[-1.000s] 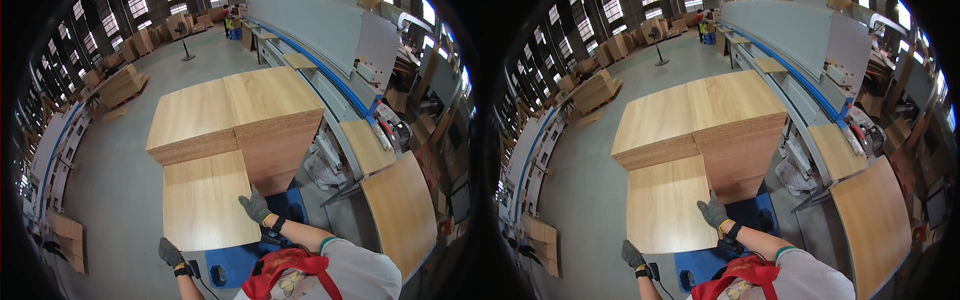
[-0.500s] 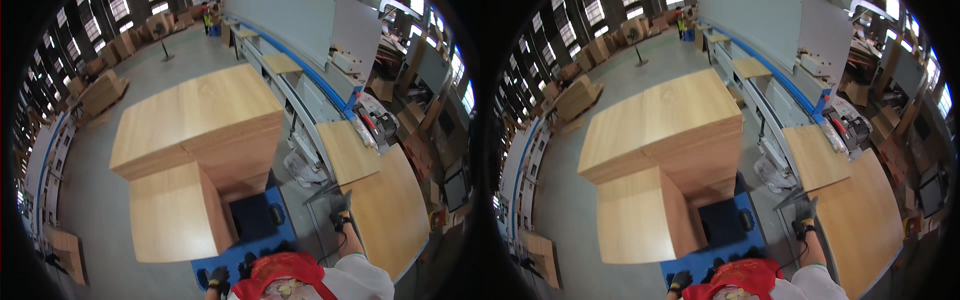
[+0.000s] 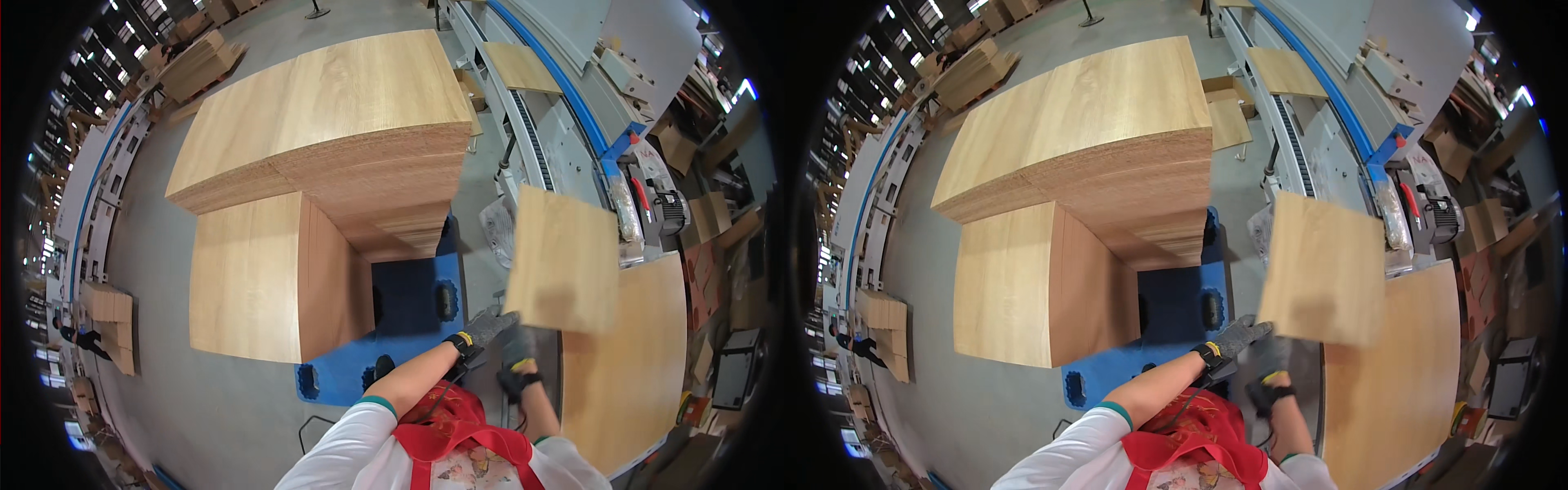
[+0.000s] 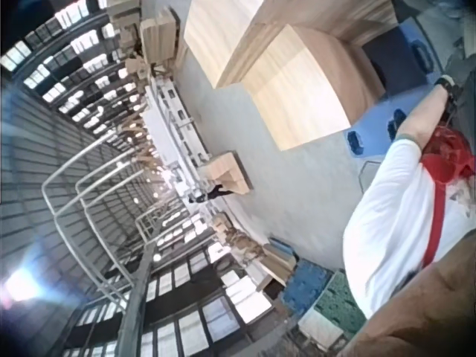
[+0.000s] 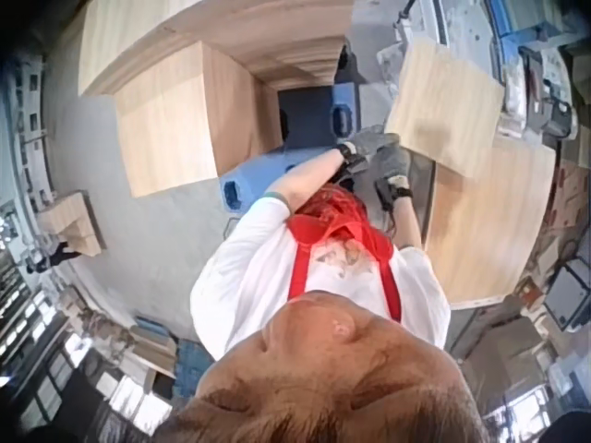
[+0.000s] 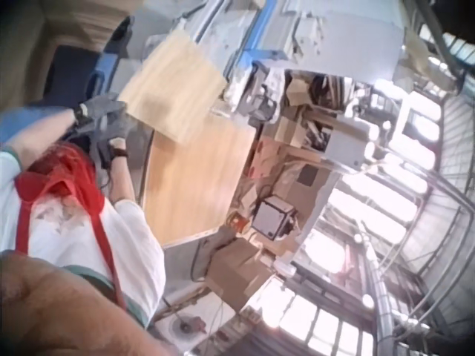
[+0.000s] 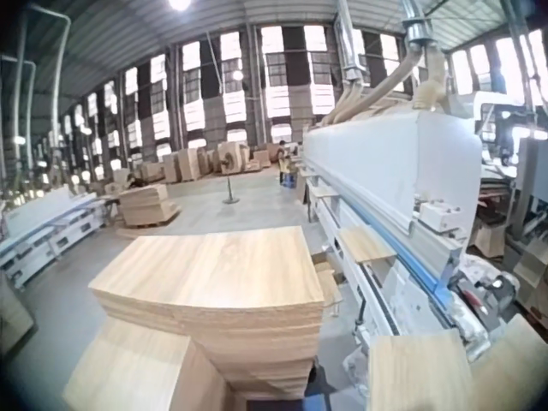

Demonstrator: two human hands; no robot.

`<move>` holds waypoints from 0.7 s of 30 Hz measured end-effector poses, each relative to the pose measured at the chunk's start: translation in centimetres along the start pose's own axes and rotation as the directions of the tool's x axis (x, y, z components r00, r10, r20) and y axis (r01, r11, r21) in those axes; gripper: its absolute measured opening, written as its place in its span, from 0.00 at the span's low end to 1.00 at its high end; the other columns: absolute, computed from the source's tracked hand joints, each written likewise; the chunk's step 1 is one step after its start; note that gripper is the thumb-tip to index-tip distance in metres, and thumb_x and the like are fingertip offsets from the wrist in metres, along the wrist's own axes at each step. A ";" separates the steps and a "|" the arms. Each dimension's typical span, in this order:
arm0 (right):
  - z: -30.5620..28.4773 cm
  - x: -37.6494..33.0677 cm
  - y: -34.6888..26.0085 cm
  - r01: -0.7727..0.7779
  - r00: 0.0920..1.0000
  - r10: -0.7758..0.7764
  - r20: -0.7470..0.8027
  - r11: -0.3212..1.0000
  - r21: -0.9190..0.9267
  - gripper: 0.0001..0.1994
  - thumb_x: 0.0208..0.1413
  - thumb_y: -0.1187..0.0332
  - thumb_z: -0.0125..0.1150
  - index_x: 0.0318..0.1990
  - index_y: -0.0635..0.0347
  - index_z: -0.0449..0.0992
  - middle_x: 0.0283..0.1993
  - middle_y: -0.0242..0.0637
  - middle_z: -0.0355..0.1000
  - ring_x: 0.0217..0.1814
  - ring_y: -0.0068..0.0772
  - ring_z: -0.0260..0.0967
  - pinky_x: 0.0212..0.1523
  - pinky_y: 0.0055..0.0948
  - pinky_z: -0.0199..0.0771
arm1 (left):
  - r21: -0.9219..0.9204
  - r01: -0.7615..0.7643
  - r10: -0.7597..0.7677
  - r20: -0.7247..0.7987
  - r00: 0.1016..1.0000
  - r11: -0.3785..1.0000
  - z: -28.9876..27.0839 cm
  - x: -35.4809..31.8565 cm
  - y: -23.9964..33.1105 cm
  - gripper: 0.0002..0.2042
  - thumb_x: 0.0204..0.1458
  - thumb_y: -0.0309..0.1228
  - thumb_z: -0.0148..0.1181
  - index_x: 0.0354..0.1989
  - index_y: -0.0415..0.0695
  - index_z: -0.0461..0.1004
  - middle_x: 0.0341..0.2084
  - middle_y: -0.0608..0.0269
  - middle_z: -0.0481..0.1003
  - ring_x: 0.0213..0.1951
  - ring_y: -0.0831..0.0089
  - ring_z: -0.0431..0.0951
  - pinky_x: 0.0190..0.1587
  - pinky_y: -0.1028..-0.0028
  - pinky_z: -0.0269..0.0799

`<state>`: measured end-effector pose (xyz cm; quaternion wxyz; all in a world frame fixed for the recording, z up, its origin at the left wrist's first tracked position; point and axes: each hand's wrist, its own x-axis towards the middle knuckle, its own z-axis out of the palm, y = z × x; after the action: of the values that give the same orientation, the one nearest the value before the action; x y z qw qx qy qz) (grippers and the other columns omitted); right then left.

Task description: The person repeatedly picks up rectangular wooden panels from a stack and places them onto a blue pallet. They handle the panels one at a time, stacking them neatly. The person is wearing gloves and a red apron.

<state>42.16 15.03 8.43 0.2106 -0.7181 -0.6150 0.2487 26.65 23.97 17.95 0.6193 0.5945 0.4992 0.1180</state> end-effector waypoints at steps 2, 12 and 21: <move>-0.3 -2.6 -2.0 0.142 0.976 -0.151 0.158 0.988 0.065 0.15 0.58 0.57 0.54 0.41 0.59 0.78 0.39 0.47 0.78 0.46 0.46 0.74 0.51 0.43 0.70 | -0.302 0.003 -0.035 -0.100 0.994 0.953 1.7 1.1 -4.7 0.26 0.49 0.49 0.62 0.47 0.39 0.77 0.35 0.54 0.80 0.37 0.66 0.80 0.39 0.65 0.75; -9.7 -6.5 5.0 -0.447 0.818 0.552 0.163 0.431 0.784 0.34 0.57 0.51 0.62 0.63 0.66 0.61 0.50 0.38 0.73 0.53 0.31 0.67 0.54 0.33 0.68 | -0.150 -0.060 0.031 -0.189 0.981 0.987 -10.1 -15.5 -3.0 0.18 0.54 0.43 0.61 0.37 0.37 0.75 0.29 0.56 0.74 0.33 0.64 0.78 0.30 0.65 0.74; -3.2 -3.4 -23.0 -0.235 0.971 0.146 0.187 0.488 0.840 0.16 0.57 0.67 0.63 0.50 0.65 0.74 0.40 0.33 0.76 0.38 0.23 0.72 0.39 0.26 0.75 | -0.006 -0.117 0.049 -0.889 0.456 0.993 -21.4 -36.5 -7.7 0.06 0.56 0.30 0.57 0.34 0.40 0.77 0.27 0.60 0.73 0.30 0.69 0.71 0.33 0.67 0.68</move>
<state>25.81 15.23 25.24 0.4804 -0.5714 -0.3371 0.5735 -10.32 8.20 33.24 0.2826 0.4493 0.7144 0.4560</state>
